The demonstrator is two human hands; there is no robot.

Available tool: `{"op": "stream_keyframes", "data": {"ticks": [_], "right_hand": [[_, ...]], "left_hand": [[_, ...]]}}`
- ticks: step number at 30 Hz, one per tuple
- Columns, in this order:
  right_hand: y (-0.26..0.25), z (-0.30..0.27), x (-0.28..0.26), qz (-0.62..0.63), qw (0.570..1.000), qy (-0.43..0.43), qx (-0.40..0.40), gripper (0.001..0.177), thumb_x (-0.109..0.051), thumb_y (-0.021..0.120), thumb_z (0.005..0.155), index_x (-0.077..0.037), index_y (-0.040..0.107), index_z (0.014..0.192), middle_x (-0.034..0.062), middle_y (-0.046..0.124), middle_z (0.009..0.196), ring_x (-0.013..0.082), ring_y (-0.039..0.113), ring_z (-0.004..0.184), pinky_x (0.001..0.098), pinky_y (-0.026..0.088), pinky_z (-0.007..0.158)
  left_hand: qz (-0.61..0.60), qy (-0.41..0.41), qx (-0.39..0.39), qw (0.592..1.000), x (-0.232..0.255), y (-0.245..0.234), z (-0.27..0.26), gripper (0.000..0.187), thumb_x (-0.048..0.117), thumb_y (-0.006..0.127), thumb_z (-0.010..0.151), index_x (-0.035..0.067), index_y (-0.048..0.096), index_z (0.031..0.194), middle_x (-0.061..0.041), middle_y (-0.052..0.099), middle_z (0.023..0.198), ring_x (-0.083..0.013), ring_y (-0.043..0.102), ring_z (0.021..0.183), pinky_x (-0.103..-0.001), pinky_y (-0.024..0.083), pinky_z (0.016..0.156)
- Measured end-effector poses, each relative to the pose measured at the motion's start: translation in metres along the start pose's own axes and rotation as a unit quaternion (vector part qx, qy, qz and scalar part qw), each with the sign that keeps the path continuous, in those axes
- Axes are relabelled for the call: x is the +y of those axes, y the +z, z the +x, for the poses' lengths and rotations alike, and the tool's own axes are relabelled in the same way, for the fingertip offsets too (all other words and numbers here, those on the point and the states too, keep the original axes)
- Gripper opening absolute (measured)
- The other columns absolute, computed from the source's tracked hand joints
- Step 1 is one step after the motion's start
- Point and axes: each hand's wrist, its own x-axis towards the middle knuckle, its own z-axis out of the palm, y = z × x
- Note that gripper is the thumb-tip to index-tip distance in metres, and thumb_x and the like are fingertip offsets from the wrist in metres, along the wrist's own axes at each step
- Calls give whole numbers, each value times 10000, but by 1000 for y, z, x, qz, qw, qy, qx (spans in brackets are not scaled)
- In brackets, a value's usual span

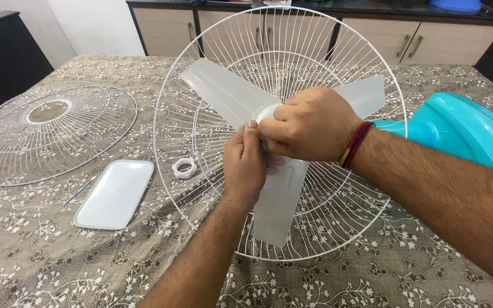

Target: The person disassembles a table fan by hand, removing the front grille, fan blades, central cap, and rear grille, then detaches the motor housing from the stand. The components are placed on the table.

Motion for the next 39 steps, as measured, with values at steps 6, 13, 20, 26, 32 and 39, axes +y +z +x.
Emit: {"op": "stream_keyframes", "data": {"ticks": [6, 13, 20, 26, 32, 39], "right_hand": [[-2, 0, -43, -5, 959, 283, 19, 232, -274, 688, 979, -128, 625, 811, 31, 655, 617, 235, 665, 559, 404, 515, 507], [-28, -14, -37, 151, 942, 299, -11, 357, -374, 767, 857, -72, 657, 1011, 72, 685, 722, 267, 678, 636, 420, 521, 549], [-23, -39, -28, 252, 925, 269, 88, 385, -140, 829, 812, -83, 714, 1175, 108, 656, 1151, 292, 599, 1152, 409, 494, 981], [4, -46, -57, 257, 896, 328, 154, 444, -32, 759, 862, -100, 699, 1297, 70, 624, 1380, 274, 530, 1336, 415, 421, 1165], [14, -42, -65, 256, 893, 336, 156, 606, -117, 866, 749, -104, 649, 1314, 81, 572, 1452, 300, 448, 1411, 458, 353, 1192], [18, -40, -67, 268, 868, 377, 180, 392, -83, 825, 872, -123, 725, 1249, 22, 649, 1439, 252, 537, 1405, 415, 434, 1203]], "left_hand": [[-28, 54, 3, 998, 3, 7, -5, 421, 323, 391, 1106, 36, 645, 933, 6, 588, 746, -57, 536, 617, -260, 484, 528], [22, 103, 70, 992, 15, 5, -13, 327, 325, 546, 1048, 11, 632, 1077, -57, 604, 925, -116, 566, 825, -278, 511, 651], [352, 442, 108, 818, 31, -3, -35, 282, 250, 740, 989, 83, 672, 1205, -88, 611, 1284, -239, 527, 1279, -455, 353, 1121], [411, 418, 37, 809, 41, -4, -14, 380, 375, 857, 847, 123, 707, 1089, -16, 703, 1227, -180, 647, 1180, -462, 303, 1099], [424, 424, 65, 798, 27, -6, -22, 268, 290, 818, 919, 144, 737, 1128, 4, 726, 1247, -136, 681, 1122, -381, 347, 1013], [400, 429, 76, 807, 20, -13, -24, 146, 199, 736, 1009, 209, 764, 1152, 47, 739, 1284, -98, 701, 1122, -335, 358, 1015]]}}
